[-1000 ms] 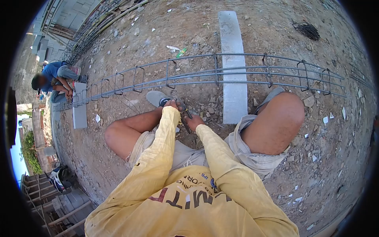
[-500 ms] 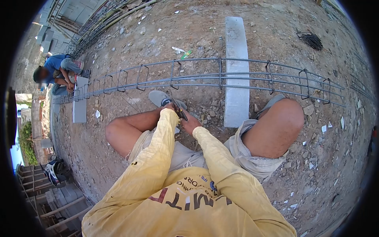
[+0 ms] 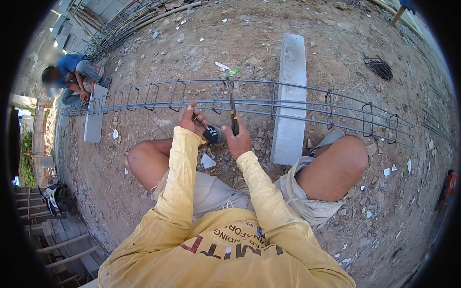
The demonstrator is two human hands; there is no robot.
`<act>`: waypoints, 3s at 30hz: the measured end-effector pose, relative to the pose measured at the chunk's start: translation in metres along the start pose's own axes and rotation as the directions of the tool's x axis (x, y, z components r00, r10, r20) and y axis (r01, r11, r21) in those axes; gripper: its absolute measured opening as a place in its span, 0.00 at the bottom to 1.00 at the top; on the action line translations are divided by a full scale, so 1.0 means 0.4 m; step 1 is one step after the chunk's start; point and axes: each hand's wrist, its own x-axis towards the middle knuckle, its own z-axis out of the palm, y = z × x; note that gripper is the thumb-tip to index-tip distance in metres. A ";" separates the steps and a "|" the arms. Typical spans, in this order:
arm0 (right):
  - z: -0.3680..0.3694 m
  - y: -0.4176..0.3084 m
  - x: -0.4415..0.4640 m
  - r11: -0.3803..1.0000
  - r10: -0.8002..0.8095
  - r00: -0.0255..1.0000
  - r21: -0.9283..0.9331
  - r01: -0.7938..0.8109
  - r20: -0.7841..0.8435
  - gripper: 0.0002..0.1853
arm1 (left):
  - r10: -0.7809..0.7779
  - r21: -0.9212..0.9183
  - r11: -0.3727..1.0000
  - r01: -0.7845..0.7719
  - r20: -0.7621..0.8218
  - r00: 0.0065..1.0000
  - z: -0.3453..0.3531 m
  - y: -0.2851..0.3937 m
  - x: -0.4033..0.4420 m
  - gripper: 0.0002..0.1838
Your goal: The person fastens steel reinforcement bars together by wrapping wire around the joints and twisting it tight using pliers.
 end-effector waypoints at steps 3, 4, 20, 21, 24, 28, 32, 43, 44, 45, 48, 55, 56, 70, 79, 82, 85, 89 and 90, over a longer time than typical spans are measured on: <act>-0.004 0.001 0.012 0.997 -0.066 0.995 -0.030 0.064 -0.079 0.20 | 0.023 -0.136 0.991 -0.004 0.134 0.991 0.027 0.049 -0.009 0.13; -0.001 0.000 0.011 0.995 -0.096 0.991 -0.049 0.092 -0.087 0.18 | 0.060 -0.104 0.993 -0.048 0.114 0.992 0.047 0.062 -0.019 0.13; -0.061 -0.451 0.162 0.910 -0.311 0.950 -0.282 0.304 0.022 0.12 | 0.358 -0.134 0.933 -0.333 0.277 0.892 0.226 0.345 0.053 0.13; -0.076 -0.495 0.184 0.866 -0.368 0.929 -0.351 0.357 0.036 0.12 | 0.328 -0.131 0.944 -0.302 0.286 0.900 0.236 0.362 0.061 0.13; -0.144 -0.618 0.256 0.604 -0.510 0.840 -0.619 0.502 0.183 0.13 | 0.165 0.111 0.967 -0.228 0.411 0.897 0.269 0.392 0.054 0.20; -0.250 -0.705 0.316 0.275 -0.509 0.815 -0.845 0.459 0.277 0.14 | -0.167 0.797 0.503 -0.335 0.470 0.867 0.250 0.368 0.130 0.28; -0.344 -0.634 0.315 0.242 -0.378 0.891 -0.902 0.357 0.251 0.13 | -0.232 0.810 -0.196 -0.553 0.510 0.828 0.167 0.253 0.314 0.24; -0.369 -0.472 0.314 -0.030 0.160 0.985 -0.997 0.072 0.066 0.14 | -0.168 0.826 -0.339 -0.450 0.418 0.893 0.011 -0.050 0.420 0.19; -0.363 -0.469 0.315 -0.043 0.182 0.981 -0.996 0.079 0.070 0.14 | -0.189 0.817 -0.332 -0.472 0.433 0.882 0.009 -0.065 0.442 0.20; -0.359 -0.461 0.319 -0.049 0.190 0.980 -0.996 0.077 0.066 0.14 | -0.219 0.836 -0.297 -0.462 0.411 0.885 0.013 -0.061 0.438 0.20; -0.339 -0.426 0.342 -0.052 0.209 0.976 -0.996 0.072 0.060 0.14 | -0.281 0.874 -0.232 -0.428 0.361 0.889 0.041 -0.014 0.400 0.21; -0.270 -0.364 0.381 0.028 0.263 0.965 -0.999 -0.017 -0.009 0.15 | -0.298 0.858 -0.313 -0.407 0.318 0.900 0.053 -0.043 0.426 0.22; -0.268 -0.343 0.392 0.042 0.265 0.964 -0.999 -0.030 -0.017 0.15 | -0.331 0.856 -0.335 -0.393 0.284 0.900 0.061 -0.040 0.435 0.22; -0.171 -0.101 0.380 0.478 0.127 0.991 -0.872 -0.107 -0.052 0.16 | -0.105 0.809 -0.385 -0.444 0.439 0.892 0.200 0.073 0.534 0.25; -0.090 -0.078 0.335 0.623 0.152 0.986 -0.768 -0.150 -0.070 0.16 | -0.264 0.877 -0.248 -0.411 0.347 0.900 0.186 -0.099 0.685 0.30; -0.070 -0.072 0.329 0.656 0.142 0.989 -0.744 -0.128 -0.045 0.16 | -0.229 0.895 -0.243 -0.374 0.321 0.919 0.184 -0.133 0.715 0.27; -0.057 -0.031 0.340 0.695 0.170 0.985 -0.705 -0.143 -0.033 0.15 | -0.256 0.886 -0.200 -0.419 0.365 0.895 0.193 -0.128 0.729 0.22; -0.020 -0.057 0.338 0.806 0.244 0.970 -0.559 -0.197 0.010 0.14 | -0.197 0.898 -0.061 -0.435 0.416 0.888 0.199 -0.077 0.664 0.18; -0.014 -0.068 0.336 0.828 0.263 0.965 -0.515 -0.220 0.011 0.13 | -0.171 0.901 -0.027 -0.432 0.422 0.890 0.198 -0.076 0.654 0.17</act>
